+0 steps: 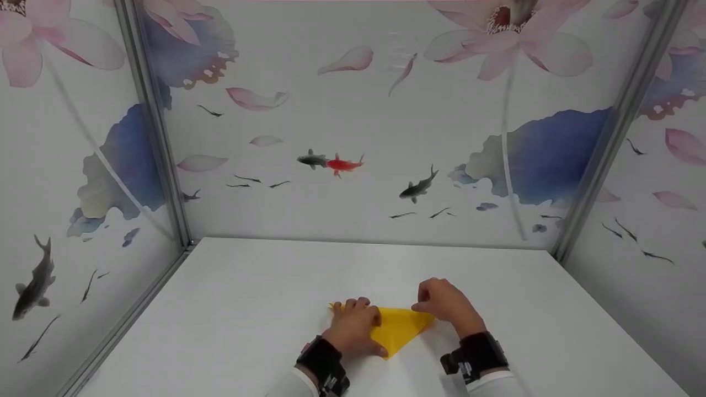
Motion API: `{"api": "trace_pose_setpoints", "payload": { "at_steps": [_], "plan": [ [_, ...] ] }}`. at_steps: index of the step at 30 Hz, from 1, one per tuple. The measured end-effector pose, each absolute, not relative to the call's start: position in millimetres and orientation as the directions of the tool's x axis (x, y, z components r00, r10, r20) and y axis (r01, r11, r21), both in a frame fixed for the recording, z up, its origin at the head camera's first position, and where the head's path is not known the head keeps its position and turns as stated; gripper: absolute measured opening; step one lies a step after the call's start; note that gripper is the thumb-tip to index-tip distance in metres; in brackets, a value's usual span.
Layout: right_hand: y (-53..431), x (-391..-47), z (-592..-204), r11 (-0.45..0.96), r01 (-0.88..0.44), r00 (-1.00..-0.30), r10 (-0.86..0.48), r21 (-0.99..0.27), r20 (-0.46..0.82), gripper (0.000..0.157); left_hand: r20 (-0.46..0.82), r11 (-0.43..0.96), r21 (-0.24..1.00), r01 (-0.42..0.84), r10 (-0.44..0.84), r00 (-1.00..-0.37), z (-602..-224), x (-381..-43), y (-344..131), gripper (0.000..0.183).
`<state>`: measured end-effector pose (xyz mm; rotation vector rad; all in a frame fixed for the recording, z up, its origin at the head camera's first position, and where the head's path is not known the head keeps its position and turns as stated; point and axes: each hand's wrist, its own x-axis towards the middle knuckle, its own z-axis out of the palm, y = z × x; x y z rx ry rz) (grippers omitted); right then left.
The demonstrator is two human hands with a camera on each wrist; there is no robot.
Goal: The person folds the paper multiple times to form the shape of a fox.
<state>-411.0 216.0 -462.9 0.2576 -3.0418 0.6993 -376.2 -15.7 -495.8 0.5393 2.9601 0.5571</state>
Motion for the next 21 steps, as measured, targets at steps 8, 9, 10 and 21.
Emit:
{"api": "trace_pose_setpoints", "payload": {
  "at_steps": [8,9,10,21],
  "plan": [
    [180.7,-406.7,-479.8,0.910,-0.204,-0.978,-0.206,-0.362,0.032,0.021,-0.055,0.871,0.379,0.314,0.359,-0.932,-498.2,-382.3,-16.2,0.055],
    [177.1,-406.7,-481.3,0.909,-0.208,-0.976,-0.217,-0.360,0.017,0.021,-0.056,0.870,0.382,0.312,0.359,-0.932,-498.2,-382.6,-16.7,0.055],
    [174.0,-406.8,-482.8,0.909,-0.213,-0.974,-0.227,-0.359,0.004,0.023,-0.059,0.867,0.389,0.309,0.359,-0.931,-498.1,-383.0,-17.0,0.054],
    [164.1,-399.1,-485.7,0.957,-0.138,-0.988,-0.152,-0.257,-0.034,0.040,-0.002,0.902,0.253,0.350,0.363,-0.932,-490.9,-377.4,-9.9,0.059]
  ]
}}
